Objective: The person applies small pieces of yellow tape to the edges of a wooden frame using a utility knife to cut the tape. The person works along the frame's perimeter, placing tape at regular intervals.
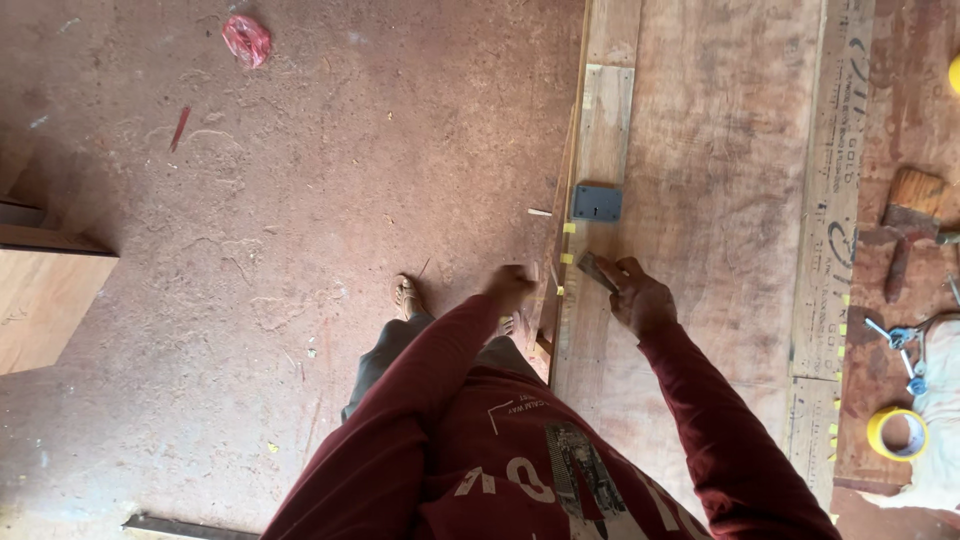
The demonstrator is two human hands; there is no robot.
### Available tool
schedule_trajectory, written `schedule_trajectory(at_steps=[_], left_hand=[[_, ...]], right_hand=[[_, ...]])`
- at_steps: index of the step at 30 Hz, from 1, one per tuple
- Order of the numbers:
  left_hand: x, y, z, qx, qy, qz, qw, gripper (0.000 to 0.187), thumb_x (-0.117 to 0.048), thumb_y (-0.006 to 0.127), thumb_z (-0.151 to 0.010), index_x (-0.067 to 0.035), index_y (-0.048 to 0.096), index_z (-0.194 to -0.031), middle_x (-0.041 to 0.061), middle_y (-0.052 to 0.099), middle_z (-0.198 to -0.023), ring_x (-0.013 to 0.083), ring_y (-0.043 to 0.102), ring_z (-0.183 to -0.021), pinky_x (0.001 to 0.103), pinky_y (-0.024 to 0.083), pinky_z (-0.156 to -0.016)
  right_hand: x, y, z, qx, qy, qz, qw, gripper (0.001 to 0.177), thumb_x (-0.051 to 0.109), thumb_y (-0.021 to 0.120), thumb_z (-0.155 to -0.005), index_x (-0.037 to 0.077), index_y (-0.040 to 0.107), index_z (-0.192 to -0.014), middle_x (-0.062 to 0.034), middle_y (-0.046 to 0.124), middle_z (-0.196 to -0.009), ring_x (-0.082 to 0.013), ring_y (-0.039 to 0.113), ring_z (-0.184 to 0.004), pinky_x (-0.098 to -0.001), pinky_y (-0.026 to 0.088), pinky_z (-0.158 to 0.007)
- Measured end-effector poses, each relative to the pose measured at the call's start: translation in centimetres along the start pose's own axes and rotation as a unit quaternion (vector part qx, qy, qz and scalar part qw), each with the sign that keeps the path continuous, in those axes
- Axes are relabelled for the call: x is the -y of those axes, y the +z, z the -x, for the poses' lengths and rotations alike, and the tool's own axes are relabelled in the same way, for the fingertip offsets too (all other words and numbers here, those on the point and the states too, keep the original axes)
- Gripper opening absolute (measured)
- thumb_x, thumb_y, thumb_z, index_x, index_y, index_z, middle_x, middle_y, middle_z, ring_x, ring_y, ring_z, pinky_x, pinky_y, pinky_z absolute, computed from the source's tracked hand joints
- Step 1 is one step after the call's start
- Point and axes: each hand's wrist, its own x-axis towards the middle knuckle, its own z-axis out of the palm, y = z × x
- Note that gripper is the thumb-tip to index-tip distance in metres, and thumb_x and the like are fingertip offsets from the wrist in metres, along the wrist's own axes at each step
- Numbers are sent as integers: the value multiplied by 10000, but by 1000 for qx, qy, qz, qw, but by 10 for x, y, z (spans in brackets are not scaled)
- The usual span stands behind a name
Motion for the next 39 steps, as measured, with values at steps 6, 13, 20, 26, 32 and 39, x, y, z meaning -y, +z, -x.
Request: schedule_trajectory(at_steps=[6,13,20,26,32,39], left_hand=[[-7,8,10,17,128,-4,992,292,-326,762,-896,-41,700,-883,124,705,-889,234,667,-810,427,552,-763],[-53,31,26,26,94,-96,991,275,-303,680,-958,-31,715,-956,116,740,-893,208,682,-798,398,539,-753],[-46,24,22,35,76,-16,996,231,-235,700,-961,-8,732,-929,119,711,-788,153,632,-631,349,526,-582],[-9,10,-5,54,34,43,997,158,-157,710,-912,1,716,-925,110,702,-753,165,633,-574,361,549,-543],[45,-17,-13,-71,216,-157,961,266,-154,710,-864,-4,707,-1084,132,728,-931,222,665,-779,379,571,-685],[5,32,6,25,145,-195,970,376,-203,705,-861,-15,672,-1186,146,721,-1055,259,677,-898,391,583,-789]], right_hand=[[0,-9,-9,44,-41,28,998,723,191,678,-903,384,394,-1540,-16,564,-1256,-234,734,-859,-362,640,-727],[37,-36,-31,-11,-76,-126,989,695,-3,574,-901,376,462,-1472,14,530,-1466,-147,699,-1015,-258,594,-516],[35,-53,-38,69,50,-1,996,662,158,589,-1003,367,356,-1587,-21,513,-1344,-160,672,-872,-281,608,-655],[-8,-13,1,-24,-104,108,988,297,199,663,-941,375,651,-1181,61,529,-1495,-196,690,-997,-230,623,-641],[8,4,29,-86,39,-165,982,604,97,693,-841,336,606,-1389,-2,658,-1155,-254,713,-829,-352,617,-732],[18,-12,24,-84,65,-226,968,653,70,673,-826,314,580,-1425,-39,639,-1173,-281,706,-912,-398,609,-807]])
